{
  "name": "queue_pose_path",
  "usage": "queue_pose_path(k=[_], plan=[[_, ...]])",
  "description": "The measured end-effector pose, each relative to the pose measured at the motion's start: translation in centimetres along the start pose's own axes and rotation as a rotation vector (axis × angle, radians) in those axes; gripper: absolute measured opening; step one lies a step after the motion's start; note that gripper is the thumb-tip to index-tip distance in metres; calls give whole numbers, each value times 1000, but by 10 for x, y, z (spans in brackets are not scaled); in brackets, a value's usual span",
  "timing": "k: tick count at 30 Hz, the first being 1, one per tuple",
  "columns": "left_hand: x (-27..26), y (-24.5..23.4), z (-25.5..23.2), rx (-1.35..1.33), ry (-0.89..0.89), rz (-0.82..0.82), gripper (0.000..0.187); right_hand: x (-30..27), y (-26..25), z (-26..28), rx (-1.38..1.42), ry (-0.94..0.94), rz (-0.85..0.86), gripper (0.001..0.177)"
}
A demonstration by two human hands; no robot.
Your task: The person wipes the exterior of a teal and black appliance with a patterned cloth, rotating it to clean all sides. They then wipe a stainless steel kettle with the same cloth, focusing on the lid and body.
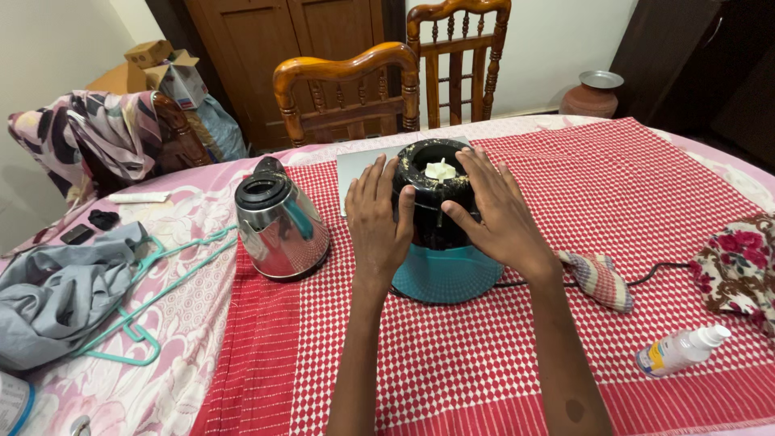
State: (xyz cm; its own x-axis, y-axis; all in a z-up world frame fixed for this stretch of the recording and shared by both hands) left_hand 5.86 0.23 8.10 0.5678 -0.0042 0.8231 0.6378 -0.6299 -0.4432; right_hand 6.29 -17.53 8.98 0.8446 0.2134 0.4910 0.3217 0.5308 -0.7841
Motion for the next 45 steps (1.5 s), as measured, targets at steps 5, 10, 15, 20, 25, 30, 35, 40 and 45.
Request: queue_pose_path(k=[5,10,15,20,25,30,35,40,45], plan=[[2,-9,-12,-13,-3,-7,53,-6,-9,5,17,-39,-37,87],[3,-11,-16,-14,-8,4,54,-4,-10,4,21,-27,-29,88],[3,-9,-13,-31,-18,2,55,-2,-6,4,14,-54,-35,89],[3,-8,-10,-31,-21,0,57,-1,-5,0,25,-40,-26,90],[2,-7,-9,-35,-24,7,58,-1,-3,-4,25,-12,-6,92],[3,-7,-7,-39,-27,-1,58,-1,-3,-3,45,-12,-6,91],[2,-6,-5,-45,-35,2,58,-1,-4,-1,56,-26,-11,90],[2,-6,-5,-38,-32,0,58,-1,-4,-1,53,-28,-15,90],[2,-10,-11,-63,-10,-17,54,-2,-4,-2,42,-29,-27,87]])
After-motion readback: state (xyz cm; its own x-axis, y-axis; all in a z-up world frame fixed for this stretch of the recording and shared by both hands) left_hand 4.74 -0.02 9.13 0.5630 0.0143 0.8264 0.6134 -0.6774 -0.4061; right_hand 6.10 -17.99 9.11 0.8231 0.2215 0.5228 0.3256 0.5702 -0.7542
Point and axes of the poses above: each hand's wrist, its own x-axis towards the middle knuckle, its own y-axis out of the palm, z = x × y, the point moved 10 cm from there along x, towards the middle knuckle, and after that the axes turned 2 degrees about y, right-handed, at the moved point
